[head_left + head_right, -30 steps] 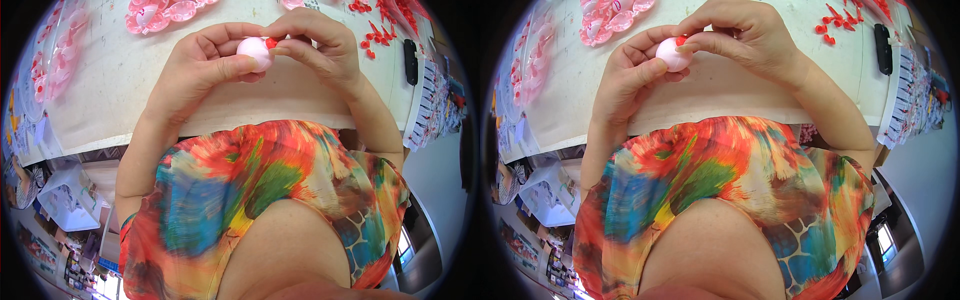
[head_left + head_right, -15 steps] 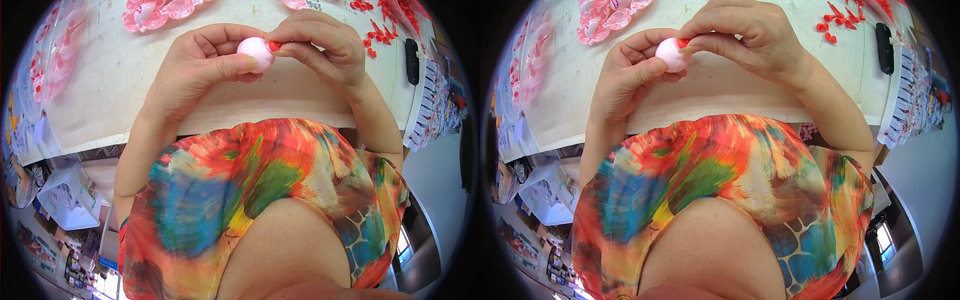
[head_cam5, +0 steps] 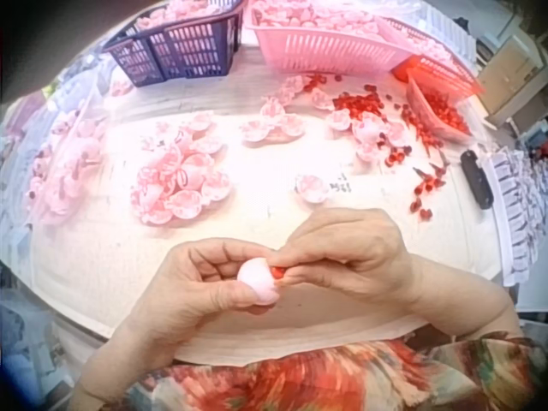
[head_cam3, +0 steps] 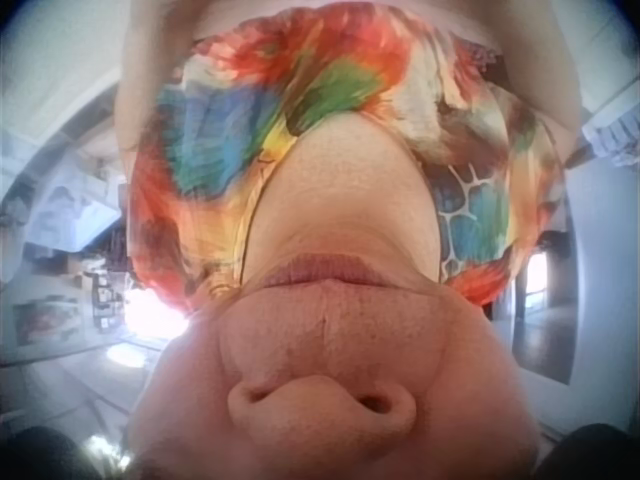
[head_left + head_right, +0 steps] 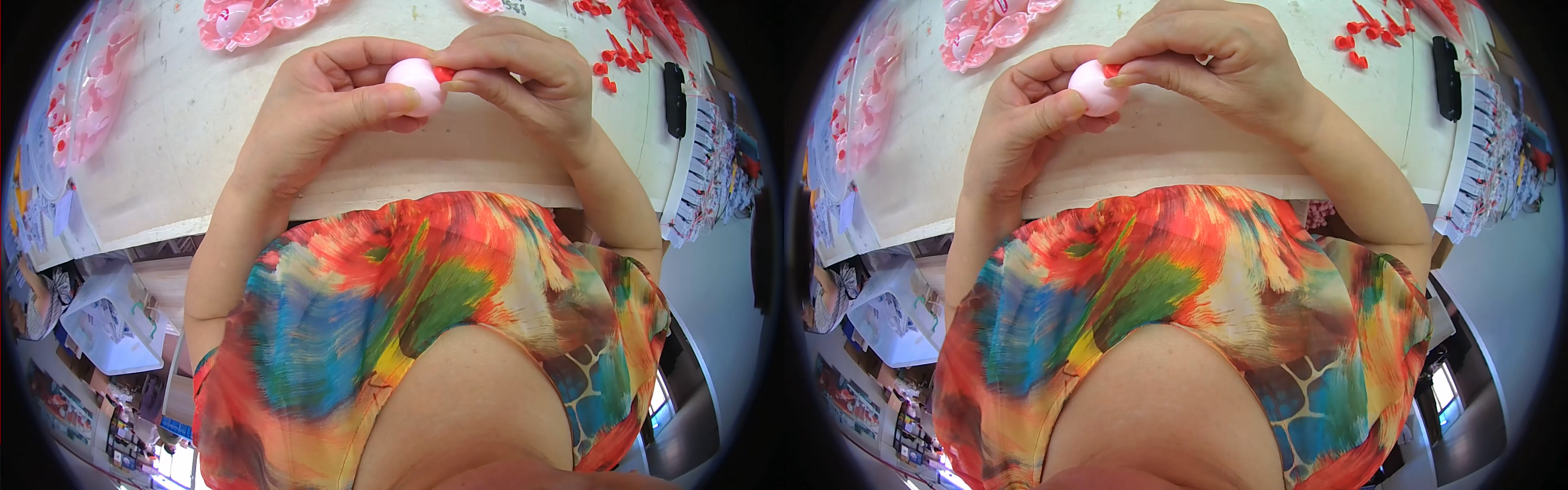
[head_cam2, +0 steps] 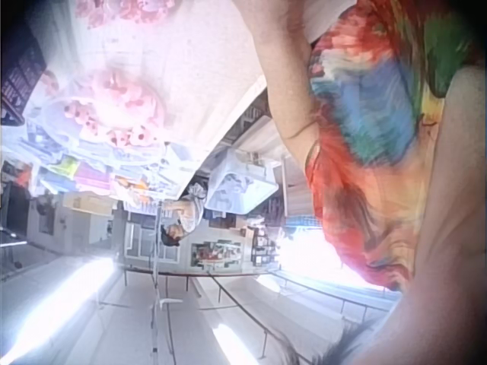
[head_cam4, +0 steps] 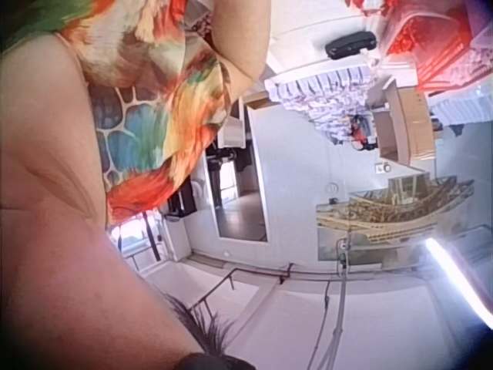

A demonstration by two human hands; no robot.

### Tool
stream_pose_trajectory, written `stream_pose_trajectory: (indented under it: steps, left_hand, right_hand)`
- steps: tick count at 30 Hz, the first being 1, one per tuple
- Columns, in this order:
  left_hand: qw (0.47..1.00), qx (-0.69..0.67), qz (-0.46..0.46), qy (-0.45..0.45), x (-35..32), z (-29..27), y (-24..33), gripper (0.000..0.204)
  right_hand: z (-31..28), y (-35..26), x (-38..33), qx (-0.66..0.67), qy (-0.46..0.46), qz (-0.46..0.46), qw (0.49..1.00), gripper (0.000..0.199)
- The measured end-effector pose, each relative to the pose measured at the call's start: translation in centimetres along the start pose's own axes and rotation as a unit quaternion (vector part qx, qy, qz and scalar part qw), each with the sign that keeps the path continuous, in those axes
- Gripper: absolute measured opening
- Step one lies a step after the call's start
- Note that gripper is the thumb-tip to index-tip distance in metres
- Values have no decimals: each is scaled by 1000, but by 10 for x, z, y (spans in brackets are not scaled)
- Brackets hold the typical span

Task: The person assembles small toy pieces by hand, snapping plastic sphere halves together and inserting small red pegs into them.

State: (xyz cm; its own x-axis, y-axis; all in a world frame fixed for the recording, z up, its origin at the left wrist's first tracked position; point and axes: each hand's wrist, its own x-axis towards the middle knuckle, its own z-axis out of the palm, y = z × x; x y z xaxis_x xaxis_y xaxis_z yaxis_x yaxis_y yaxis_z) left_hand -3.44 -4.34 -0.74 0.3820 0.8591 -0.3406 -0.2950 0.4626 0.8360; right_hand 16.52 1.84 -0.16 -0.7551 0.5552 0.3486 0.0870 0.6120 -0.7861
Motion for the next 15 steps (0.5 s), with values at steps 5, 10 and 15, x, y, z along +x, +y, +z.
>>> stream_pose_trajectory:
  steps: [5, 10, 15]
  left_hand:
    - [1000, -19, -1, -1, 2, -1, 0, 47]
    - [1000, -29, -2, -2, 1, -1, -2, 48]
    - [999, -34, -14, -8, 1, -1, 0, 47]
  right_hand:
    - [4, 3, -6, 70, 28, 82, 994, 15]
    - [3, 5, -7, 73, 26, 70, 994, 18]
    - [1, 4, -6, 84, 21, 61, 994, 19]
